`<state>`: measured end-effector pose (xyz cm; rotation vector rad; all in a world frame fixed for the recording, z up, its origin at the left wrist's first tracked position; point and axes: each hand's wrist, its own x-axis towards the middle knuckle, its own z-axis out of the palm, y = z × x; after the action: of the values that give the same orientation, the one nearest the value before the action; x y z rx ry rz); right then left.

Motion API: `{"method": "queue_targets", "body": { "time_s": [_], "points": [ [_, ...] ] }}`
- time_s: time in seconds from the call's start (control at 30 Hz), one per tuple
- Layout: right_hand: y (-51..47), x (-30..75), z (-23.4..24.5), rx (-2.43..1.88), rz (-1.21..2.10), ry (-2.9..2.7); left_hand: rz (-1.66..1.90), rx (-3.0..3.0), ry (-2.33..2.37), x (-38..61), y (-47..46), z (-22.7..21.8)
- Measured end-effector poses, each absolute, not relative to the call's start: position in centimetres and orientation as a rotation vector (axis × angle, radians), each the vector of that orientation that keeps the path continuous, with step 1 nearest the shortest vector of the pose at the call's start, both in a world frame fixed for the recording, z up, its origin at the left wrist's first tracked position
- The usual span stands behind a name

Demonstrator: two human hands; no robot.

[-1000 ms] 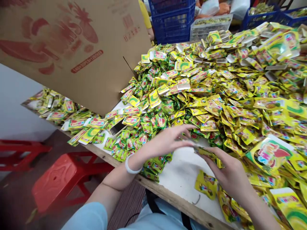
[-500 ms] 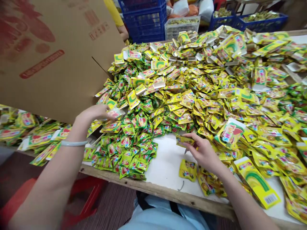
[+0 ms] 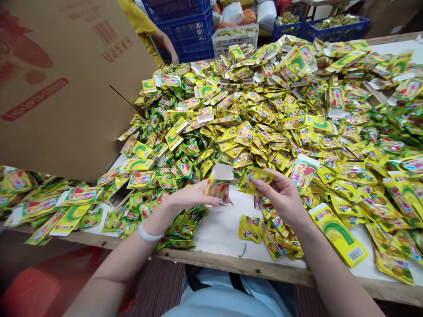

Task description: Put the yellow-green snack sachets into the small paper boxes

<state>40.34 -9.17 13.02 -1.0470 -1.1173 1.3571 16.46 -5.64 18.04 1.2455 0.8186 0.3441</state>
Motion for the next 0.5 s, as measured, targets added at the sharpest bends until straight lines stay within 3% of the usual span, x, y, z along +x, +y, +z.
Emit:
{"method": "queue_targets", "body": {
  "time_s": [0.17, 0.37, 0.5],
  "points": [
    [-9.6, 39.2, 14.1, -1.018, 1.149, -1.134, 0.335, 1.047, 0.704, 19.1, -7.0, 14.5],
    [-9.4, 38.8, 15.1, -0.935, 0.817, -1.740, 0.274, 1.219, 0.674, 18.6, -7.5, 14.3],
    [-9.5, 39.4, 15.9, -0.955, 0.838, -2.111, 0.232, 1.308, 0.743, 18.3, -7.6, 14.2]
  ]
}}
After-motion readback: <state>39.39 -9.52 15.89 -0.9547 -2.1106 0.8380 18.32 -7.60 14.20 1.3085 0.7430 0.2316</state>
